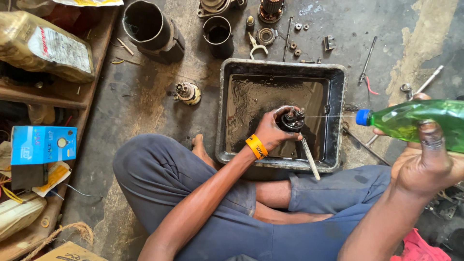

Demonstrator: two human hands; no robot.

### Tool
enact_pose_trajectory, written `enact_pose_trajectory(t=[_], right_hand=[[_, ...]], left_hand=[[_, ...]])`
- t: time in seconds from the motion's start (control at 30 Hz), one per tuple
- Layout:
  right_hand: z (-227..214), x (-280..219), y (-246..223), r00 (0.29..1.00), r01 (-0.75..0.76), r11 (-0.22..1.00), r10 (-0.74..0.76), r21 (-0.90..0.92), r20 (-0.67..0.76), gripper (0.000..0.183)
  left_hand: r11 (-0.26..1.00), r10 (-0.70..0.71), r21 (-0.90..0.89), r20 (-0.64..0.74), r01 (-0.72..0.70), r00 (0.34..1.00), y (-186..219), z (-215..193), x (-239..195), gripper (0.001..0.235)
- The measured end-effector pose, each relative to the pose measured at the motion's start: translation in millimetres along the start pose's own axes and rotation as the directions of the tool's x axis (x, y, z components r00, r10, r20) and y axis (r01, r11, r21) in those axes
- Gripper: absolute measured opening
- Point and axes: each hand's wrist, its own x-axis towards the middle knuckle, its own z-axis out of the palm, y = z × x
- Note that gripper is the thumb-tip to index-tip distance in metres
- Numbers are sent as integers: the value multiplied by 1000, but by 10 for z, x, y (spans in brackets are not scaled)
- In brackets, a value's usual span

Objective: The person sits on the floor and pours liquid from a green plastic bottle onto a motor armature held over a metal tray. They rotate the armature to coat it, then place it down and pick up a smaller motor component to treat similarly. Finally, they use a brush to scrub a small metal part inside the tray.

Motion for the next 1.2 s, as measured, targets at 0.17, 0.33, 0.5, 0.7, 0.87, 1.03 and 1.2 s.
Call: enact_pose_trajectory(t=[0.17, 0.33, 0.5, 0.7, 0.87, 1.03, 1.2], right_hand=[[-14, -27, 5, 999, 7, 1000, -6, -20, 47, 32], [-37, -6, 40, 1000, -15, 1000, 15, -5, 18, 33], [-18, 30, 94, 1000, 2, 1000, -3, 29, 11, 31], [52, 41, 66, 999, 22, 999, -21, -28, 42, 28], [11, 34, 93, 999, 10, 1000, -10, -21, 45, 30], [-117, 14, 253, 1000, 9, 1000, -8, -18, 30, 34], [-198, -1, 338, 1000, -2, 1000, 2, -21, 20, 40]], left_hand=[[998, 6, 69, -9, -6, 1000, 135, 44, -22, 66], [811, 176, 571, -39, -123, 984, 320, 80, -97, 62], [812, 177, 566, -14, -138, 984, 410, 110, -108, 60], [877, 138, 465, -2, -121, 990, 472, 153, -112, 53], [811, 142, 574, -8, -111, 990, 582, 190, -136, 42], [666, 284, 705, 61, -243, 957, 582, 216, -151, 33], [709, 276, 664, 49, -238, 960, 526, 186, -168, 40]])
